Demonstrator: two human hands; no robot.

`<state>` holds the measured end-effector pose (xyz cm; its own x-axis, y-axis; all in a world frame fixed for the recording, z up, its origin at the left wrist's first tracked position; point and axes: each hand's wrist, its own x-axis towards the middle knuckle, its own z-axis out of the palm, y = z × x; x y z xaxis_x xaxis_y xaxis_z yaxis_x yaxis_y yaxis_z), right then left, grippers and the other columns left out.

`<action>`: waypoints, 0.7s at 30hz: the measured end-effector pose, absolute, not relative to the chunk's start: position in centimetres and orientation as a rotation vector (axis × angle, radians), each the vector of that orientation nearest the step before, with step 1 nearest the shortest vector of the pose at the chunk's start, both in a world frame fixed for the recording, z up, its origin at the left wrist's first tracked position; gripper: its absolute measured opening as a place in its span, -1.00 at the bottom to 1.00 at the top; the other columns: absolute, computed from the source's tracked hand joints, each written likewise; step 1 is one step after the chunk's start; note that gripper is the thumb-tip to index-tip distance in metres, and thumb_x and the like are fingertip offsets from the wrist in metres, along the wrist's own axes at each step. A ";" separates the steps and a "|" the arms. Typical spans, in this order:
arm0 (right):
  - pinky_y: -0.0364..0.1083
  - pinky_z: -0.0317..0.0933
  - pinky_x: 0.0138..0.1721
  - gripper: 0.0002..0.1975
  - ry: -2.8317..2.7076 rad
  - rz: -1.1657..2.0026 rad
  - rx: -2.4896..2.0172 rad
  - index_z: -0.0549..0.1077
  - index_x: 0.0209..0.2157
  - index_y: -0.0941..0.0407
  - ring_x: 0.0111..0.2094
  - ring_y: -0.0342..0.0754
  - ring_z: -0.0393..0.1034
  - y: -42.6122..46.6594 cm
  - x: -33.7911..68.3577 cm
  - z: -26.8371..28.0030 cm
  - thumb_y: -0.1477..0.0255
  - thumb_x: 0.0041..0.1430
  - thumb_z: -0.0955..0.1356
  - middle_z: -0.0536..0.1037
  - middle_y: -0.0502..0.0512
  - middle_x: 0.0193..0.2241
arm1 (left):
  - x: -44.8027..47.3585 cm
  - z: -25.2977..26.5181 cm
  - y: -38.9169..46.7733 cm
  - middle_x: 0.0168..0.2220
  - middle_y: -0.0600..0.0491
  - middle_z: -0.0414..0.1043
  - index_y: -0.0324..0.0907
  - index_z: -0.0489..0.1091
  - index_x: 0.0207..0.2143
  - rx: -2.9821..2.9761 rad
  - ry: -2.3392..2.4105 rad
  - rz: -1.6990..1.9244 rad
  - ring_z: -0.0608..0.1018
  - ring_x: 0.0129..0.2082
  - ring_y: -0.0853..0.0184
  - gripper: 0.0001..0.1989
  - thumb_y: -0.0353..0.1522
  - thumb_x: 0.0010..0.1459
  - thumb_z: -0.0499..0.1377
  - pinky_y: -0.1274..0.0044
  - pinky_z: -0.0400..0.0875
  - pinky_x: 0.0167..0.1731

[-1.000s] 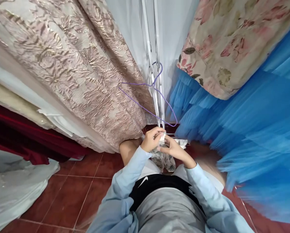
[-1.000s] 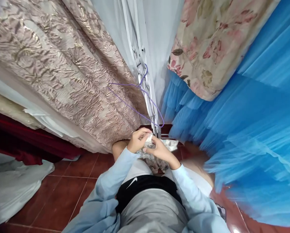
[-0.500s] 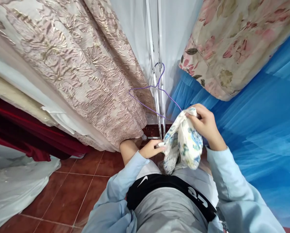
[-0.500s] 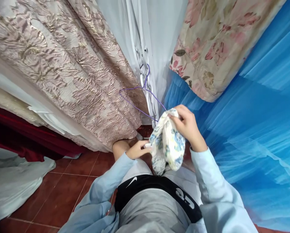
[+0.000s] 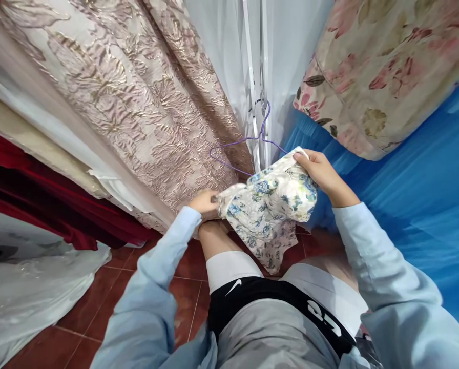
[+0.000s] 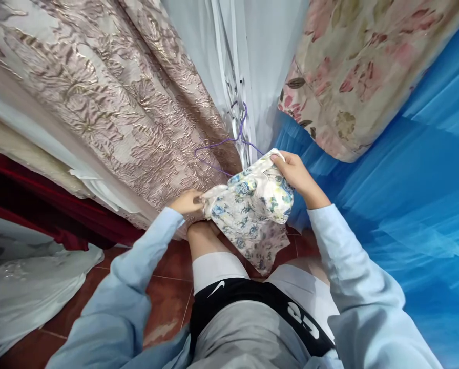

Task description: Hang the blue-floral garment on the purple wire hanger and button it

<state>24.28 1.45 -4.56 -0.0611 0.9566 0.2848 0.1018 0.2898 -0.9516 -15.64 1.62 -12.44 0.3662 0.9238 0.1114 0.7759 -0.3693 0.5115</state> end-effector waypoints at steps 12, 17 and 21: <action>-0.11 0.27 -0.40 -0.58 -1.372 1.039 -1.034 0.56 -0.38 0.11 -0.48 -0.08 0.40 1.0 25.5 -3.9 0.01 0.06 0.49 0.54 0.00 -0.52 | -14.1 -1.6 15.1 -0.31 -0.04 0.49 -0.18 0.46 -0.27 2.298 1.391 1.430 0.50 -0.23 0.16 -0.82 -0.48 0.03 0.19 0.32 0.34 0.04; -0.08 0.33 -0.39 -0.51 -1.371 1.093 -1.021 0.59 -0.32 0.10 -0.43 -0.01 0.47 0.4 26.0 -3.6 -0.06 0.02 0.49 0.59 0.03 -0.49 | -12.8 -2.7 16.0 -0.39 -0.03 0.47 -0.16 0.41 -0.34 2.262 1.408 1.398 0.51 -0.25 0.16 -0.91 -0.47 0.05 0.20 0.31 0.34 0.05; -0.08 0.32 -0.40 -0.48 -1.390 1.188 -1.018 0.58 -0.34 0.11 -0.43 0.00 0.48 0.6 25.3 -3.6 -0.09 -0.03 0.50 0.60 0.04 -0.49 | -13.0 -3.7 16.4 -0.42 -0.03 0.45 -0.13 0.35 -0.41 2.165 1.500 1.367 0.53 -0.15 0.07 -0.92 -0.45 0.08 0.22 0.25 0.31 0.10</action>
<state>25.28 0.56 -3.62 -0.1440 0.9763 0.1618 -0.0076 0.1624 -0.9867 -13.01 16.36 -3.75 0.0716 0.8119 0.5794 0.6523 -0.4776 0.5886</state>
